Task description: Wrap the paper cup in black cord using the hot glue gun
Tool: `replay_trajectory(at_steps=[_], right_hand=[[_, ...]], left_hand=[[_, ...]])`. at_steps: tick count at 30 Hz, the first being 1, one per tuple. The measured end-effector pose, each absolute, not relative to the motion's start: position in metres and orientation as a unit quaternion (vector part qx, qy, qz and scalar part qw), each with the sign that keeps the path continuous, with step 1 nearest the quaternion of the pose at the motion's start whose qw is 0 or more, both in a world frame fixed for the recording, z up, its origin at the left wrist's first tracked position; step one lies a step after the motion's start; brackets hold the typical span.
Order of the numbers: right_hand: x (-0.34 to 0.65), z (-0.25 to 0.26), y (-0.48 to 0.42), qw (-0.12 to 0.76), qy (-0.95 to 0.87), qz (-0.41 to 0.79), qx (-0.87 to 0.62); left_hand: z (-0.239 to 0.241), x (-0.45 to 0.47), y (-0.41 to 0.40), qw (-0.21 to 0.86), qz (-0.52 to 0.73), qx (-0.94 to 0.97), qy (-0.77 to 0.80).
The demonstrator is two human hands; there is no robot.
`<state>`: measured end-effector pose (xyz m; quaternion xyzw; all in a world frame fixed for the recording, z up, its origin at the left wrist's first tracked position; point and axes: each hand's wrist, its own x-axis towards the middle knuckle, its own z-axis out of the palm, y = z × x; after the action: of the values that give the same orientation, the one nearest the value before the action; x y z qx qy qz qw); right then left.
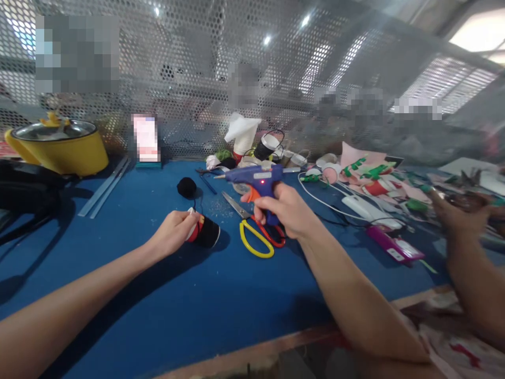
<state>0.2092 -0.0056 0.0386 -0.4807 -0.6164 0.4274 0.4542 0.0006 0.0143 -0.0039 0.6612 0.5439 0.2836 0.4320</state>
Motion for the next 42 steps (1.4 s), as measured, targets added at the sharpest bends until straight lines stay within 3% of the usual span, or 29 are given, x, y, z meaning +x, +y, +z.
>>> replay_trajectory(at_steps=[6,16,29,42], right_hand=[[0.205,0.024,-0.023,0.342,-0.651,0.448,-0.509],[0.193,0.026,-0.036,0.244,-0.689,0.375,-0.571],[0.187,0.029,-0.044,0.232,-0.716,0.323,-0.574],[0.189,0.021,-0.045,0.223,-0.767,0.19,-0.571]], left_hand=[[-0.003,0.001,0.017,0.432,0.277,0.66,0.548],[0.0,0.002,0.016,0.438,0.275,0.657,0.549],[-0.002,0.002,0.015,0.443,0.278,0.652,0.548],[-0.004,0.002,0.016,0.434,0.282,0.655,0.551]])
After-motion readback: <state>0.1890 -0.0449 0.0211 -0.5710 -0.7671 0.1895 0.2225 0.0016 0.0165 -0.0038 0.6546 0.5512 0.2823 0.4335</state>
